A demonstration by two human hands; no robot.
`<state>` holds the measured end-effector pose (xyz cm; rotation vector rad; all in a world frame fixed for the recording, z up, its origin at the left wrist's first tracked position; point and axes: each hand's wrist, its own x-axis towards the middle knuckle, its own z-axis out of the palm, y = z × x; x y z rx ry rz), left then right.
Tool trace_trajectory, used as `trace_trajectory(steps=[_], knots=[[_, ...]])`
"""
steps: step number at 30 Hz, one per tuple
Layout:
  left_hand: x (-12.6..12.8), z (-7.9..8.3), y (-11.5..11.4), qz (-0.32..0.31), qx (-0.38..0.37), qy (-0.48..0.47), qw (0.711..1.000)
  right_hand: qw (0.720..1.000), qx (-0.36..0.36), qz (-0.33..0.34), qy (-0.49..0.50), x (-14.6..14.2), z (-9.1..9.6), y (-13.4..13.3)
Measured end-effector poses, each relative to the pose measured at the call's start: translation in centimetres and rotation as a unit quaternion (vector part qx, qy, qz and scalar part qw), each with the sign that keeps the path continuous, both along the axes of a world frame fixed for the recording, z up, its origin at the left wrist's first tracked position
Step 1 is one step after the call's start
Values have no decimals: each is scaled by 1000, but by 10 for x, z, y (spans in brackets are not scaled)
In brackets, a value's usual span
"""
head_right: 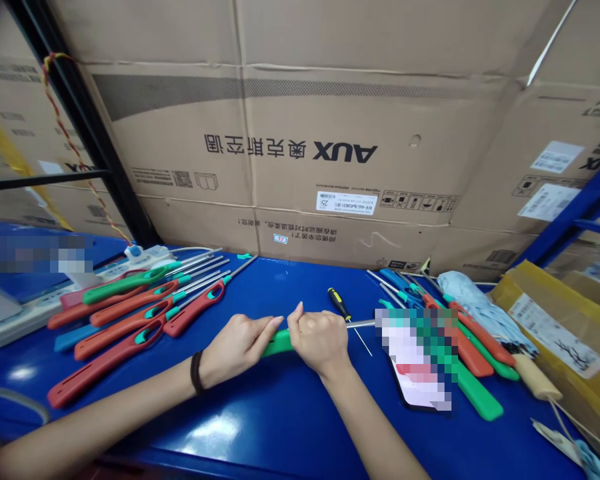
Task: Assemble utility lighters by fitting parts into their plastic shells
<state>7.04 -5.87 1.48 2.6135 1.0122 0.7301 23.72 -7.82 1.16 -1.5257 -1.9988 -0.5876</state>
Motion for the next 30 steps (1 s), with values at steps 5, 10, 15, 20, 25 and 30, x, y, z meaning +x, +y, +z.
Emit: trace_trajectory(steps=[5, 10, 15, 20, 25, 30], knots=[[-6, -4, 9, -35, -208, -48, 976, 999, -25, 43, -7, 1, -1, 2], [-13, -7, 20, -155, -299, 5, 942, 996, -21, 84, 7, -1, 1, 1], [-25, -1, 41, -55, -348, -38, 935, 983, 95, 23, 156, 14, 10, 4], [-51, 10, 69, 25, -273, -11, 962, 959, 18, -163, 232, 35, -3, 19], [-72, 15, 81, -22, -294, 51, 954, 937, -145, -208, 242, 51, -31, 30], [-71, 7, 84, -26, -248, 71, 966, 922, -96, -241, 287, 61, -40, 36]])
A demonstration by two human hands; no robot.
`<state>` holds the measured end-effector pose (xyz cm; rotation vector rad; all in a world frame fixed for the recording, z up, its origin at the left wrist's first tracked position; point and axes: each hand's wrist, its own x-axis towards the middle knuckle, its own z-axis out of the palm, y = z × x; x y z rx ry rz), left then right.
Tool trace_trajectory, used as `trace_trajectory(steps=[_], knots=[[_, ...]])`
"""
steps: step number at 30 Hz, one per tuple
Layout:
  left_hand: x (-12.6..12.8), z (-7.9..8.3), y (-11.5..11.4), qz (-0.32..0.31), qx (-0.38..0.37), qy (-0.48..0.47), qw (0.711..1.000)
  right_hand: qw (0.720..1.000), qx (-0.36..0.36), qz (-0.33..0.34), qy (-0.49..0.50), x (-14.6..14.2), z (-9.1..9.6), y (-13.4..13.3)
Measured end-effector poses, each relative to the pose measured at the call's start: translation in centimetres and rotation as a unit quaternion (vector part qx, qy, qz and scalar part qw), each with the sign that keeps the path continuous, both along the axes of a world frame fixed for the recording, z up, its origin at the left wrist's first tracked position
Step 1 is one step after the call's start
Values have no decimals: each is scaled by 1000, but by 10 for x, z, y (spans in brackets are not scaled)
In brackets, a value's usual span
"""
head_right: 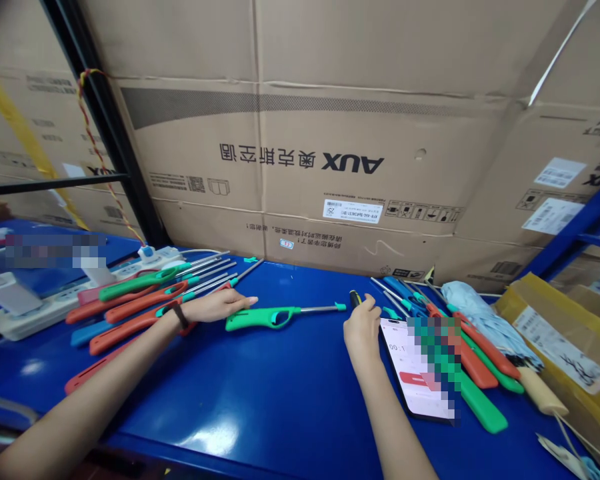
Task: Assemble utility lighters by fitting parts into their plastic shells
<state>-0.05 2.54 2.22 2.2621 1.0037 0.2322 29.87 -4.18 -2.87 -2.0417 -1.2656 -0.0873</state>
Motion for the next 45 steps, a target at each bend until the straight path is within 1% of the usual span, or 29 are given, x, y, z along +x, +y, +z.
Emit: trace_trajectory(steps=[3, 6, 8, 10, 12, 14, 16, 18, 22, 31, 34, 38, 41, 45], knots=[[12, -3, 4, 30, 43, -11, 999, 998, 61, -11, 5, -1, 8, 1], [32, -1, 15, 62, 89, -6, 994, 992, 130, -2, 1, -7, 21, 0], [50, 0, 26, 89, 110, 11, 990, 981, 192, 38, 3, -11, 29, -2], [69, 1, 39, 124, 118, 29, 985, 968, 234, 93, 9, -16, 34, -4], [86, 0, 53, 169, 115, 48, 978, 962, 239, 131, 16, -20, 37, -7], [100, -4, 64, 213, 107, 64, 969, 962, 228, 147, 24, -22, 38, -8], [110, -7, 72, 240, 95, 74, 963, 964, 214, 157, 30, -23, 37, -9], [116, -11, 75, 253, 84, 81, 960, 963, 207, 169, 25, -22, 36, -8], [119, -16, 78, 261, 69, 88, 959, 960, 208, 187, 12, -20, 35, -6], [108, -27, 84, 262, 50, 68, 962, 959, 191, 209, 24, -23, 34, -8], [104, -25, 87, 266, 52, 54, 961, 958, 187, 218, 21, -24, 32, -7], [94, -17, 90, 283, 59, 50, 956, 957, 185, 223, 17, -25, 32, -8], [85, -12, 90, 283, 57, 59, 956, 958, 177, 223, 24, -28, 34, -10], [82, -14, 84, 268, 52, 73, 959, 962, 168, 213, 44, -32, 38, -15]])
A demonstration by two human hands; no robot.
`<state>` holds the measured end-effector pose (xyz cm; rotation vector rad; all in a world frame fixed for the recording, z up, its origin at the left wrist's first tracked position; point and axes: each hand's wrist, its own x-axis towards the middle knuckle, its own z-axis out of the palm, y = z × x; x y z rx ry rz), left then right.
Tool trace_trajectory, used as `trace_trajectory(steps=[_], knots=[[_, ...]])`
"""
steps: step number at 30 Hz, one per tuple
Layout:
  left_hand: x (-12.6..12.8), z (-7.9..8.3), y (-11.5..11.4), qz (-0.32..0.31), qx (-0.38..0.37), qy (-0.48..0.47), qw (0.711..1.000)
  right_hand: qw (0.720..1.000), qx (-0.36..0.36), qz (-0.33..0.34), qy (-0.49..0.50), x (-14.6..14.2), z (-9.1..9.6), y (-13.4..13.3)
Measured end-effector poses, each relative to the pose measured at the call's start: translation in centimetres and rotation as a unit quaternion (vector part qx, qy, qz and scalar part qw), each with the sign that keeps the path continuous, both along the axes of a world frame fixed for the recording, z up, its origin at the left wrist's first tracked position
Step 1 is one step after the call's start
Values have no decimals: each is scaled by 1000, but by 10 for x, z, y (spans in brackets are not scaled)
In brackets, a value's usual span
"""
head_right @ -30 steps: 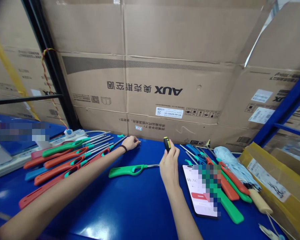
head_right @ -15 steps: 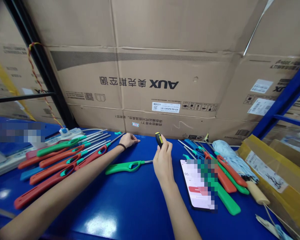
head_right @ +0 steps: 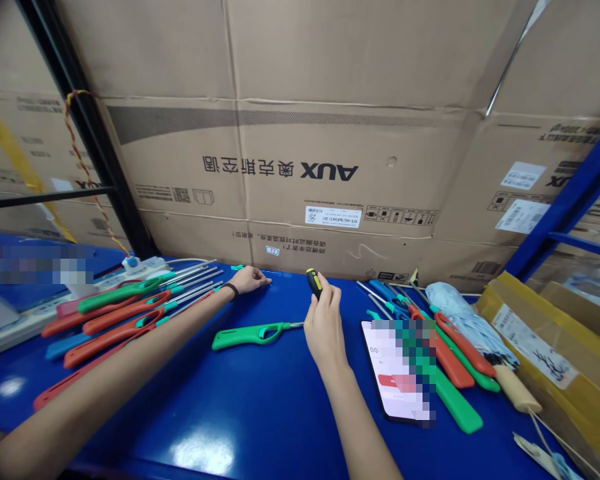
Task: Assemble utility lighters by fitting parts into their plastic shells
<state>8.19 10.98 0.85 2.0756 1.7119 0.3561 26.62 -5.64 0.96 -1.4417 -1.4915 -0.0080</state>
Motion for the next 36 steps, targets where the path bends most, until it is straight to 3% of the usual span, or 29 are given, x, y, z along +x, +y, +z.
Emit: trace_trajectory(steps=[10, 23, 27, 36], knots=[[18, -8, -18, 51, 53, 41, 996, 1000, -9, 5, -14, 5, -3, 3], [22, 3, -21, -13, 64, 68, 996, 999, -31, 7, -9, -6, 2, -4], [2, 6, -47, -45, 93, 34, 994, 999, -24, 21, -18, -9, 0, -4], [-70, 3, -132, -124, 154, -56, 979, 999, -28, 32, -19, -14, -5, -5]])
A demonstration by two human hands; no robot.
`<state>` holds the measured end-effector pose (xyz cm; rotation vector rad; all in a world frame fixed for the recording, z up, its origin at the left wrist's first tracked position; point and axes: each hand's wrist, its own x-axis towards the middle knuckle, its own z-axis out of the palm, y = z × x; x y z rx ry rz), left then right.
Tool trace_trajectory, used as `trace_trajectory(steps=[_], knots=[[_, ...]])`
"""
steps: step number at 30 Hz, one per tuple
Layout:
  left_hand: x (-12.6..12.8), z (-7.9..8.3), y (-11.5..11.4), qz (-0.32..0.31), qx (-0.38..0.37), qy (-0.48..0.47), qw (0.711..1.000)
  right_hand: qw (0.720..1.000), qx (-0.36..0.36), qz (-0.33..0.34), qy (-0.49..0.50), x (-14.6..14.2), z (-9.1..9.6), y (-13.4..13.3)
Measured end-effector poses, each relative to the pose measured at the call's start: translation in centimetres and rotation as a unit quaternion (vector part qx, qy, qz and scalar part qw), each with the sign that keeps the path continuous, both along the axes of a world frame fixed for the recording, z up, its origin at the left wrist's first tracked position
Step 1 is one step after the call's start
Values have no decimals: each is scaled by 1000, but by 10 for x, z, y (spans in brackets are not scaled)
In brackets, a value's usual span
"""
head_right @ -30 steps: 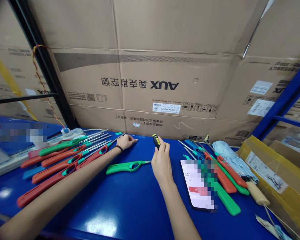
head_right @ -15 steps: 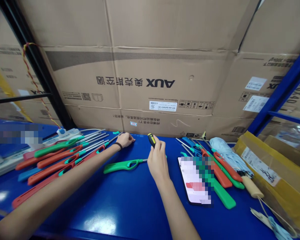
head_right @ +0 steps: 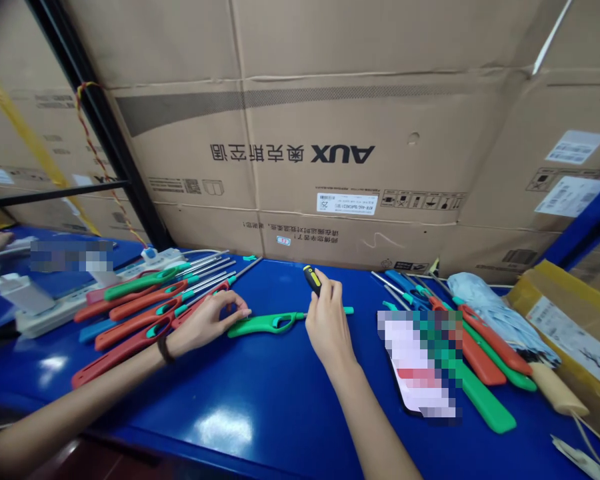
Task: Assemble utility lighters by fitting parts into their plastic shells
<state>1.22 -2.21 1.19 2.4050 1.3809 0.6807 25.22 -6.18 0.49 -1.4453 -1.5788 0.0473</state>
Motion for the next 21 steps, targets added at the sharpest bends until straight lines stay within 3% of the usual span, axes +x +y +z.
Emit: trace_trajectory(steps=[7, 21], knots=[[-16, -3, -18, 21, 41, 27, 999, 999, -29, -3, -14, -1, -2, -1], [-21, -6, -23, 11, 98, 67, 993, 999, -21, 14, -33, 4, -6, 2]])
